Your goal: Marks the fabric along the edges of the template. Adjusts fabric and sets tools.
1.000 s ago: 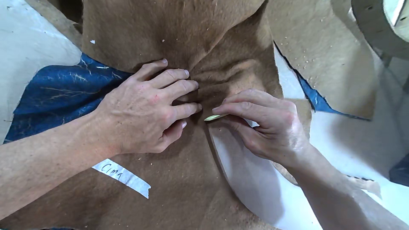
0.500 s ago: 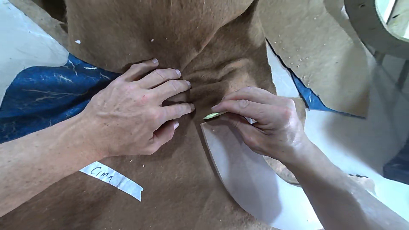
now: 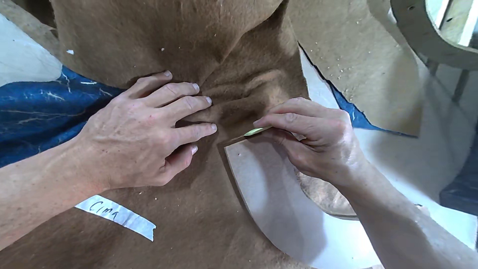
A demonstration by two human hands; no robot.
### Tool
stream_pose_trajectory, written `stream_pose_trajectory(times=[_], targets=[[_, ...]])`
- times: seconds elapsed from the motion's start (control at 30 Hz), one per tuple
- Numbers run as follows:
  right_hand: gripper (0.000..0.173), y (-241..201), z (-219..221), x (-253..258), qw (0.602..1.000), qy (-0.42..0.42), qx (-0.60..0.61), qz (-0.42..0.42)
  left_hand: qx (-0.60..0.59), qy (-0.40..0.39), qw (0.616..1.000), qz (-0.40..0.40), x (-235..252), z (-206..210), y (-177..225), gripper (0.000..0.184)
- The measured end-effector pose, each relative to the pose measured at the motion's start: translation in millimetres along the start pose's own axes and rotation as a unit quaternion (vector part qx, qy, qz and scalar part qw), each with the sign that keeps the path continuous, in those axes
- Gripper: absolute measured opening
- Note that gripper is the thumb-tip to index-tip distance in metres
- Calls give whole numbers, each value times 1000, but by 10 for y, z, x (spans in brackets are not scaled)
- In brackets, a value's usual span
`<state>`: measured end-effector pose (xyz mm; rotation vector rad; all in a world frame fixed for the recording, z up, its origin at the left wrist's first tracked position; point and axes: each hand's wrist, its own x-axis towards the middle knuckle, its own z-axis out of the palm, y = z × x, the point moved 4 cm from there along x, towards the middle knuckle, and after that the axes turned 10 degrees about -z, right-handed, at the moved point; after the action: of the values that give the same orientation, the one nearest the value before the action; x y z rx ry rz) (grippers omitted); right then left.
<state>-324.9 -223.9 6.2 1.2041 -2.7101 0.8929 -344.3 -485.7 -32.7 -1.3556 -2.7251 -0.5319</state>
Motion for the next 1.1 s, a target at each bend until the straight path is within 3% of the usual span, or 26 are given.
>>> stream_pose_trajectory(times=[0.83,0.97,1.1], targets=[[18,321,-299,-290,999,6,-33,38,-18,20,1000,4,-36,53,-53,48],[18,423,-479,-396,997,2,-61,53,-24,29,999,-6,-57,67,-50,48],[19,417,-816,-582,989,43,-79,121,-37,29,999,-22,-58,75,-43,47]])
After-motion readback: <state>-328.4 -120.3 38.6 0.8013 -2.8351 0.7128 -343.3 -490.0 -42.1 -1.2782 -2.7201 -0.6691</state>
